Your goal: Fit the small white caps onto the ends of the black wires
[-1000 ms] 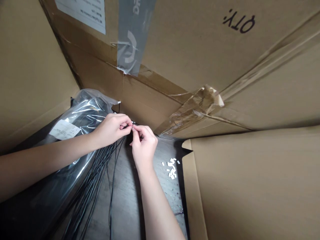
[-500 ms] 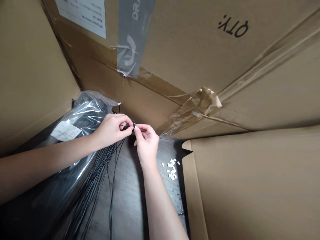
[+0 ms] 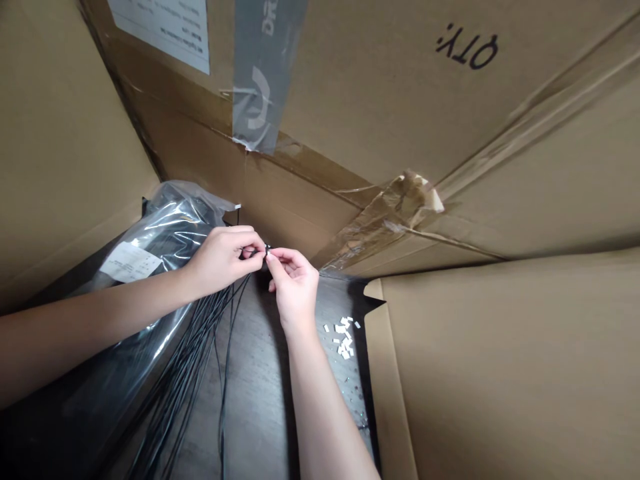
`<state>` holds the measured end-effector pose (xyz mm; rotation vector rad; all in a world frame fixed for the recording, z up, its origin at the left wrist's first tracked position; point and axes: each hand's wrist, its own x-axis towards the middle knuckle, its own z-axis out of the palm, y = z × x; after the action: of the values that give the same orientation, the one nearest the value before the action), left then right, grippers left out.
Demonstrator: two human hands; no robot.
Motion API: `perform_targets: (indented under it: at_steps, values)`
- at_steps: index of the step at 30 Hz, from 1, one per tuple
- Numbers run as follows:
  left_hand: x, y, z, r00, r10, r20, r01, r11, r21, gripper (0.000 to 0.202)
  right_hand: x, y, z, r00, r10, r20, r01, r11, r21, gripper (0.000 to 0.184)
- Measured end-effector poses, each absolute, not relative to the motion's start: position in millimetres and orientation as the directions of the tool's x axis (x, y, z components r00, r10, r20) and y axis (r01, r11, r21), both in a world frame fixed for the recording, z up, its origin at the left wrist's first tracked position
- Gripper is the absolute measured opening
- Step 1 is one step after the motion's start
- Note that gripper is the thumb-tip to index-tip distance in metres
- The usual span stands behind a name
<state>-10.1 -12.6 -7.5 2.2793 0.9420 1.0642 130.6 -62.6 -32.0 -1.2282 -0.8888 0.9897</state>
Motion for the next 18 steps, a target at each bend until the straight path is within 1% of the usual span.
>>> perform_targets:
  at_steps: [6, 11, 15, 18]
  values:
    - [-9.8, -12.1, -8.4, 0.486, 0.747, 0.454, 0.399, -0.651, 0.645, 0.010, 129.7, -62.9, -31.1, 0.314, 0.949, 0.019, -0.121, 0.060, -0.991, 0.019]
    - [-9.3, -12.2, -6.8, 0.490, 0.743, 0.455, 0.423, -0.659, 0.621, 0.010, 131.1, -62.7, -33.5, 0.299, 0.953, 0.047, -0.112, 0.083, -0.990, 0.025]
    - [-9.6, -12.3, -6.8, 0.491, 0.740, 0.460, 0.428, -0.665, 0.612, 0.010, 132.3, -62.4, -34.6, 0.268, 0.962, 0.045, -0.125, 0.081, -0.989, 0.018]
    - [-10.0, -12.1, -7.2, 0.499, 0.733, 0.462, 0.423, -0.671, 0.609, 0.010, 133.2, -61.7, -35.1, 0.270, 0.962, 0.044, -0.141, 0.085, -0.986, 0.017]
